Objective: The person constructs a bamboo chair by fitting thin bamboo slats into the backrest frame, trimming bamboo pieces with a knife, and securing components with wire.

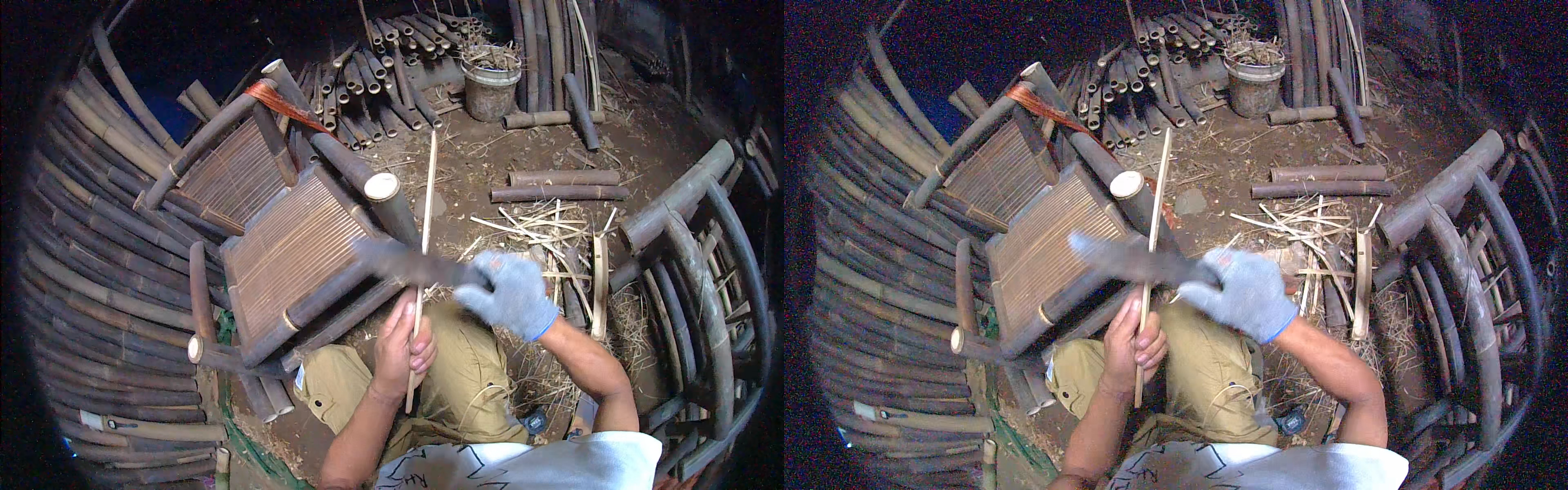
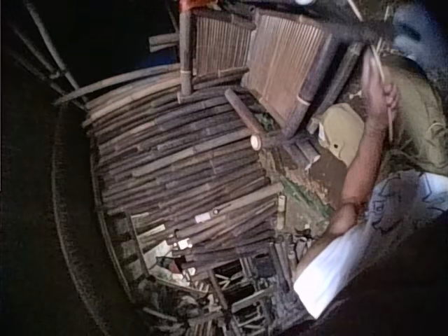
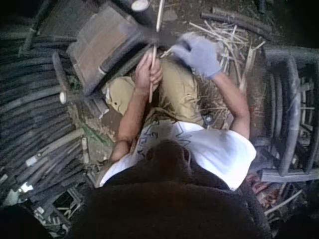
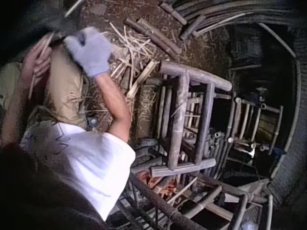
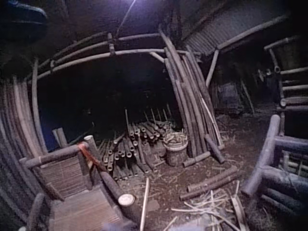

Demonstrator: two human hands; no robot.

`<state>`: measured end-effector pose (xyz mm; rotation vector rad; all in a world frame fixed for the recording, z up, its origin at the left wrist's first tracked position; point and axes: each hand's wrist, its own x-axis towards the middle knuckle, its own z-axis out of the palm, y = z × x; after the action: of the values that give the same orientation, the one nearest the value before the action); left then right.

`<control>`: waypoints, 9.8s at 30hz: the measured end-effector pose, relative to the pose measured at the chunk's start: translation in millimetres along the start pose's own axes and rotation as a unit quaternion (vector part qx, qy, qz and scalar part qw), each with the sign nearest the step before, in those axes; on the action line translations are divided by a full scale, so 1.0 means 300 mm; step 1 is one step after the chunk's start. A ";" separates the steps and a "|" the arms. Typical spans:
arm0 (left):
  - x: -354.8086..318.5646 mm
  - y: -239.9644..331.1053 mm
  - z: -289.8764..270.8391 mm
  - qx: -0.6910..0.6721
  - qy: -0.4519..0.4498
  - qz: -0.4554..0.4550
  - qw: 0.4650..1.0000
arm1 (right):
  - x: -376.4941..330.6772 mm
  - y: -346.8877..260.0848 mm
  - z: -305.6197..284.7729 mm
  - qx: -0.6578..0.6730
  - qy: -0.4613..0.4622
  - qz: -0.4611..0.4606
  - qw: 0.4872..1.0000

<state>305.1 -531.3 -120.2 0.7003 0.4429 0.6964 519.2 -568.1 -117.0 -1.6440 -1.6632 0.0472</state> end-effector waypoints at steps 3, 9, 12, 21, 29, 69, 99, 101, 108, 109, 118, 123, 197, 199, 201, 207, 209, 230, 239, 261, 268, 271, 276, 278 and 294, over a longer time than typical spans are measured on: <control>0.012 0.000 0.036 -0.010 0.025 -0.020 0.999 | -0.021 -0.049 0.019 -0.028 -0.059 -0.039 0.997; -0.079 -0.079 0.029 0.038 -0.003 -0.032 0.999 | 0.031 0.079 -0.002 -0.065 0.032 0.032 0.997; -0.134 -0.095 -0.022 0.075 0.028 -0.063 0.995 | 0.027 0.091 -0.005 -0.095 0.004 0.025 0.995; -0.164 -0.061 -0.079 0.086 0.051 -0.056 0.993 | 0.062 0.230 -0.075 -0.044 0.134 0.087 0.986; -0.006 -0.028 0.059 0.296 0.069 0.077 0.949 | -0.044 -0.033 0.006 -0.024 -0.034 -0.025 0.999; 0.059 -0.178 0.049 0.307 0.123 0.370 0.868 | -0.021 -0.157 0.026 0.657 0.042 0.351 0.666; -0.326 -0.060 0.009 0.533 0.126 0.199 0.813 | 0.041 -0.020 -0.081 -0.136 0.104 0.018 0.985; -0.342 -0.067 -0.001 0.539 0.124 0.198 0.810 | 0.037 -0.012 -0.075 -0.142 0.099 0.016 0.985; -0.360 -0.065 -0.004 0.567 0.126 0.229 0.781 | 0.071 0.014 -0.079 -0.115 0.049 -0.018 0.992; -0.368 -0.079 -0.005 0.573 0.110 0.233 0.778 | 0.102 0.113 -0.113 -0.121 0.108 0.067 0.985; -0.344 -0.049 0.061 0.274 0.072 0.053 0.958 | -0.077 -0.125 -0.069 -0.031 0.012 -0.086 0.996; -0.415 -0.117 0.045 0.342 0.080 0.028 0.936 | 0.068 0.119 -0.075 -0.025 0.176 -0.015 0.984; 0.823 1.617 -1.166 0.774 0.379 0.475 0.177 | 0.650 0.344 0.531 0.327 0.277 0.312 0.848; 0.839 1.659 -1.169 0.777 0.388 0.472 0.155 | 0.733 0.143 0.554 0.264 0.202 0.190 0.924; 0.820 1.703 -1.183 0.784 0.365 0.480 0.145 | 0.762 0.078 0.534 0.046 -0.014 0.142 0.989; 0.812 1.746 -1.323 0.746 0.294 0.591 0.083 | 0.793 0.003 0.533 0.004 -0.063 0.113 0.992; 0.856 1.662 -1.280 0.702 0.400 0.588 0.036 | 0.824 -0.063 0.551 0.036 -0.039 0.103 0.993; 0.990 1.637 -1.199 0.132 0.487 0.695 0.512 | 0.761 0.066 0.565 0.020 0.009 0.150 0.988; 0.936 1.669 -1.100 0.127 0.545 0.661 0.500 | 0.817 0.001 0.550 0.048 -0.052 0.121 0.990; 0.865 1.567 -1.080 0.060 0.390 0.610 0.687 | 0.815 0.011 0.548 0.049 -0.069 0.136 0.987; 0.819 1.575 -1.081 0.100 0.365 0.569 0.730 | 0.821 0.006 0.549 0.051 -0.072 0.132 0.987; 0.814 1.586 -1.095 0.115 0.376 0.541 0.743 | 0.810 0.021 0.560 0.039 -0.060 0.156 0.985; 0.804 1.598 -1.078 0.106 0.388 0.536 0.742 | 0.808 0.019 0.541 0.015 -0.085 0.154 0.984; 0.789 1.593 -1.050 0.102 0.402 0.522 0.746 | 0.794 0.050 0.541 0.021 -0.082 0.165 0.983; 0.729 2.080 -1.118 0.908 0.246 0.264 0.213 | 1.249 -0.226 0.535 -0.018 -0.017 -0.124 0.992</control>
<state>-5.8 116.7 61.8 3.1257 1.7778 0.7106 430.2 -179.1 -9.9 -1.4579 -1.8925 -0.0777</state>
